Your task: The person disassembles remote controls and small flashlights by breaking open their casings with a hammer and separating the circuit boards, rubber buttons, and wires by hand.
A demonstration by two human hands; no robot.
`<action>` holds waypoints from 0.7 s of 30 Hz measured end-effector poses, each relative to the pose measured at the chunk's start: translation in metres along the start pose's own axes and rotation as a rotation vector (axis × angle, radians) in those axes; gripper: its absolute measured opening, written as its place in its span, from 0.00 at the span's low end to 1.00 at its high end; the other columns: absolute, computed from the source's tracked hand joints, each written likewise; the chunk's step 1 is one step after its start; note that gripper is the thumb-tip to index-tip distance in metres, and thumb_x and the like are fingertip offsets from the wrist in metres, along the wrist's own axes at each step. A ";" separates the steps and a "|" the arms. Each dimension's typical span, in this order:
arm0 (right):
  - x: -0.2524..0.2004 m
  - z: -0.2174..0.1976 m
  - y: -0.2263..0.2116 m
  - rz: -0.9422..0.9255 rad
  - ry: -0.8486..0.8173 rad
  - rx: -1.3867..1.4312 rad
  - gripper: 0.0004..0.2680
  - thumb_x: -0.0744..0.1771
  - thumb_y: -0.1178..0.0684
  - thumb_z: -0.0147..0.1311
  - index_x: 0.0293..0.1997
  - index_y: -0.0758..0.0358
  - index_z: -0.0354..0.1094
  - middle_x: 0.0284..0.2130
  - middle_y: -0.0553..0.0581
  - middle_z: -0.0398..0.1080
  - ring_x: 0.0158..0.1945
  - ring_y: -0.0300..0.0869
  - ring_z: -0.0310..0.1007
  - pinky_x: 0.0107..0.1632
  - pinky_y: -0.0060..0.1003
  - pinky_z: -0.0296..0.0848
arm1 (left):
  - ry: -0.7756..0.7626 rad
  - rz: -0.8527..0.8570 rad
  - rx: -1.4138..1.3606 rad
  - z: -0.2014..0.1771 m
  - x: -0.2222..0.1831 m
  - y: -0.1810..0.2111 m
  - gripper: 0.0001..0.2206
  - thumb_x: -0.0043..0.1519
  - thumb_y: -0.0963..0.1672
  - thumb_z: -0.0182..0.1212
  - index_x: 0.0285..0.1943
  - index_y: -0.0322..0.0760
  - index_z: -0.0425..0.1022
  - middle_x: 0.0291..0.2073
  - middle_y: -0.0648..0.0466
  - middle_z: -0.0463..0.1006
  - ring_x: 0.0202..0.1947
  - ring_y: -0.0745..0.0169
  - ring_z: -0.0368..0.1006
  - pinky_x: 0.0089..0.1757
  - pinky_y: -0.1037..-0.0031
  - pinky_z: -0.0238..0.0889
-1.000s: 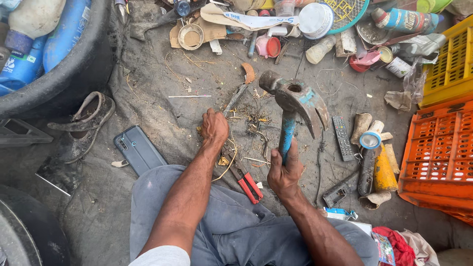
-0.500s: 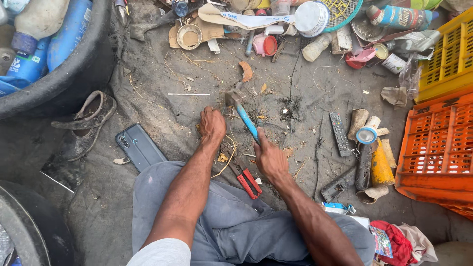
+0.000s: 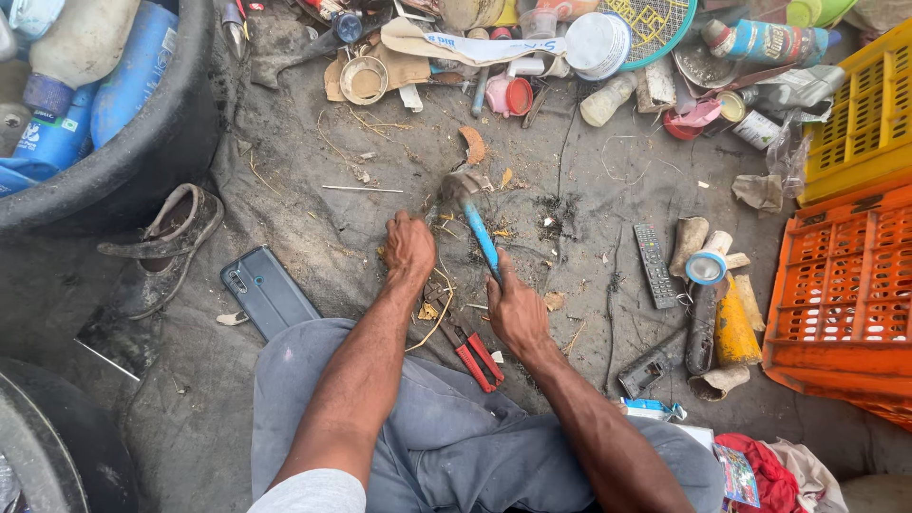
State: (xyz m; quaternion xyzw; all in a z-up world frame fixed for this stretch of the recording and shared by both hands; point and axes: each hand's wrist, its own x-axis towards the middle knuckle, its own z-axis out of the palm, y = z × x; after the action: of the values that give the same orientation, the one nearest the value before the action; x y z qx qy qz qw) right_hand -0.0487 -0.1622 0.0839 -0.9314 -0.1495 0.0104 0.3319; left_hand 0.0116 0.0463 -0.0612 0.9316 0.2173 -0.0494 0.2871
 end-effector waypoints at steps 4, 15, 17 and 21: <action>-0.004 -0.014 -0.015 0.069 -0.010 -0.096 0.20 0.70 0.49 0.54 0.72 0.49 0.56 0.22 0.55 0.72 0.21 0.41 0.72 0.24 0.43 0.69 | 0.033 -0.011 0.035 -0.016 0.000 0.000 0.05 0.61 0.39 0.62 0.39 0.27 0.81 0.56 0.40 0.71 0.53 0.47 0.69 0.44 0.63 0.74; -0.037 -0.008 0.003 -0.324 0.362 0.576 0.11 0.73 0.57 0.53 0.64 0.61 0.63 0.28 0.51 0.67 0.26 0.31 0.63 0.28 0.29 0.62 | 0.176 -0.020 -0.073 0.002 -0.013 -0.017 0.14 0.68 0.40 0.56 0.28 0.31 0.80 0.43 0.39 0.78 0.34 0.55 0.76 0.34 0.63 0.72; -0.031 -0.005 0.000 -0.326 0.363 0.657 0.06 0.75 0.56 0.53 0.59 0.58 0.65 0.27 0.52 0.65 0.25 0.31 0.60 0.27 0.28 0.60 | 0.150 -0.079 -0.122 0.004 -0.007 -0.012 0.14 0.68 0.41 0.54 0.30 0.31 0.79 0.38 0.43 0.79 0.31 0.56 0.75 0.31 0.64 0.69; -0.015 -0.008 -0.026 0.051 -0.124 -0.048 0.20 0.70 0.52 0.56 0.71 0.59 0.59 0.24 0.56 0.73 0.24 0.37 0.69 0.27 0.35 0.65 | 0.094 -0.043 -0.043 0.000 -0.007 -0.010 0.10 0.65 0.42 0.56 0.32 0.32 0.78 0.41 0.43 0.77 0.32 0.58 0.74 0.29 0.67 0.71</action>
State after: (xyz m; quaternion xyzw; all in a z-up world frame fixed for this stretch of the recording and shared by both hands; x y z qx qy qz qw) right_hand -0.0693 -0.1522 0.1046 -0.9401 -0.1460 0.0730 0.2993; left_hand 0.0012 0.0512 -0.0647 0.9216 0.2516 -0.0070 0.2953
